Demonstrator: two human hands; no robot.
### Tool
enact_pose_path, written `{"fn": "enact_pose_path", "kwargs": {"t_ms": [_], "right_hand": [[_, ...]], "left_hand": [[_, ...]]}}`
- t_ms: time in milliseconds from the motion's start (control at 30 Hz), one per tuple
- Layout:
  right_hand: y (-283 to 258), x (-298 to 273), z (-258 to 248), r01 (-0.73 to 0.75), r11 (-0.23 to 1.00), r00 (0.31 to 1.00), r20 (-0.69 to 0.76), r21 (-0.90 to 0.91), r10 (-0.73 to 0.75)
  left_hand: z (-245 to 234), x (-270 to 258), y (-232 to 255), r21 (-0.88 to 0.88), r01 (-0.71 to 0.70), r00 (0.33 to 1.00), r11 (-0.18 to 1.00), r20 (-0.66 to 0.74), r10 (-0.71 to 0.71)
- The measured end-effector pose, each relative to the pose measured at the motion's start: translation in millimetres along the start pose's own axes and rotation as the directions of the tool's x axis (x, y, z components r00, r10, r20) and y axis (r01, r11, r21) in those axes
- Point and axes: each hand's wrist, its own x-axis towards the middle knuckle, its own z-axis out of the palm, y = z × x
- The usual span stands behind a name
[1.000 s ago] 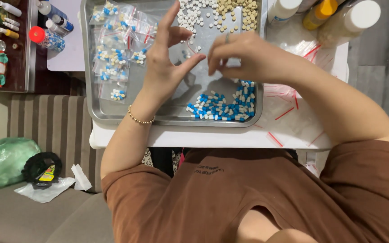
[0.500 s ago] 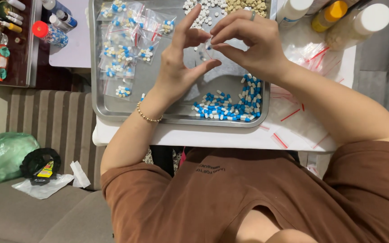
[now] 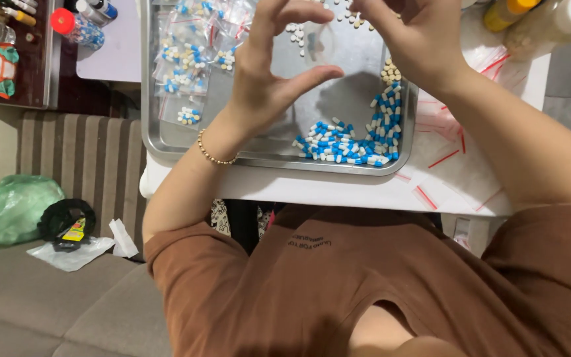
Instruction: Sort and bag various pills and capsules from a metal tray into small plastic bags
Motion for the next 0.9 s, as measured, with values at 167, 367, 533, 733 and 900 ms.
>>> {"fn": "enact_pose_path", "kwargs": {"t_ms": [167, 367, 533, 733, 900], "right_hand": [[-39, 14, -1, -0.183, 0.972, 0.983, 0.025, 0.147, 0.181], [-27, 21, 11, -0.16, 0.966, 0.987, 0.009, 0.201, 0.162], [-40, 20, 14, -0.16, 0.95, 0.985, -0.019, 0.267, 0.172], [-47, 12, 10, -0.002, 0.99, 0.997, -0.072, 0.144, 0.012], [-43, 12, 6, 0.058, 0.979, 0.998, -0.012, 0.193, -0.057]], "left_hand": [[-7, 24, 2, 0.222, -0.131, 0.991, 0.966, 0.048, 0.123], [1, 16, -41, 0.309, -0.055, 0.994, 0.95, -0.078, 0.083], [4, 25, -17, 0.255, -0.093, 0.996, 0.962, 0.01, 0.094], [5, 21, 3, 0.403, -0.062, 0.994, 0.913, 0.11, 0.018], [6, 26, 14, 0.548, -0.105, 0.994, 0.83, 0.087, 0.068]]}}
